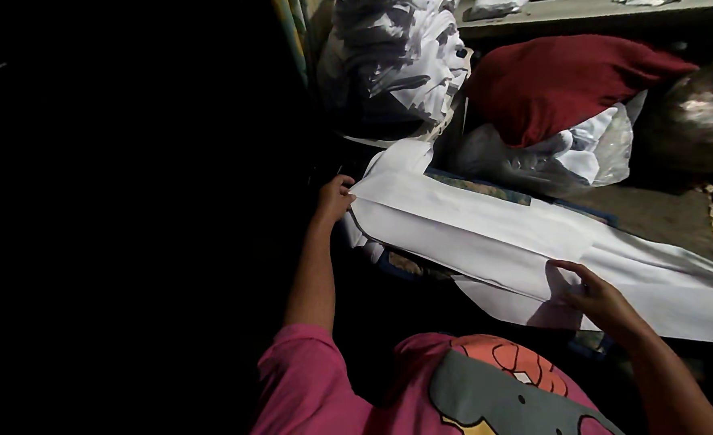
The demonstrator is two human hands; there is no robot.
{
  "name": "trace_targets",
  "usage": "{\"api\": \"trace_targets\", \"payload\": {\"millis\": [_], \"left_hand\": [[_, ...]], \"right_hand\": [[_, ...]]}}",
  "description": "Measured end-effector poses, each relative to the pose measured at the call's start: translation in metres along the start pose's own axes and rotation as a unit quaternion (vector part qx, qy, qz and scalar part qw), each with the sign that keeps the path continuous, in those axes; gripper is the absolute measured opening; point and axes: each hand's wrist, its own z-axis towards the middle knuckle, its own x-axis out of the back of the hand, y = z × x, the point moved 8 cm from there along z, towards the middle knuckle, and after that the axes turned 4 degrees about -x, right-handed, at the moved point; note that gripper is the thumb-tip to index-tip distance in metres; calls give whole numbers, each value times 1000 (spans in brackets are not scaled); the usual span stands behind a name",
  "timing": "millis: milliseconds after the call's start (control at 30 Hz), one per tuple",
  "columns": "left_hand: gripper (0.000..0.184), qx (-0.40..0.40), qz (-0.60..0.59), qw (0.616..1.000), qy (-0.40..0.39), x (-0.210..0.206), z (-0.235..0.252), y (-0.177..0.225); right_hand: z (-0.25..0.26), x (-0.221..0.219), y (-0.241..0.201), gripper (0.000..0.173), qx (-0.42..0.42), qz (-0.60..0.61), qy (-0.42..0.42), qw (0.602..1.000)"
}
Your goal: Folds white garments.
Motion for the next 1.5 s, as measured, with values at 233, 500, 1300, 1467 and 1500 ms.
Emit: {"api": "trace_targets", "payload": {"millis": [233, 500, 1300, 1467, 1500], "left_hand": [[45, -126, 137, 977, 101, -1, -23, 46], [43, -362, 222, 897, -125, -181, -80, 86], [54, -346, 313, 871, -153, -194, -70, 58], [55, -351, 317, 868, -151, -194, -70, 57], [55, -356, 317, 867, -148, -194, -70, 57]], "right_hand": [[-5, 1, -4, 65, -3, -3, -4, 1000], [-5, -1, -3, 69, -5, -11, -14, 1000], [-4, -1, 3, 66, -35, 21, -48, 998], [-5, 7, -1, 67, -20, 35, -27, 999], [-4, 8, -1, 67, -26, 22, -30, 999]]}}
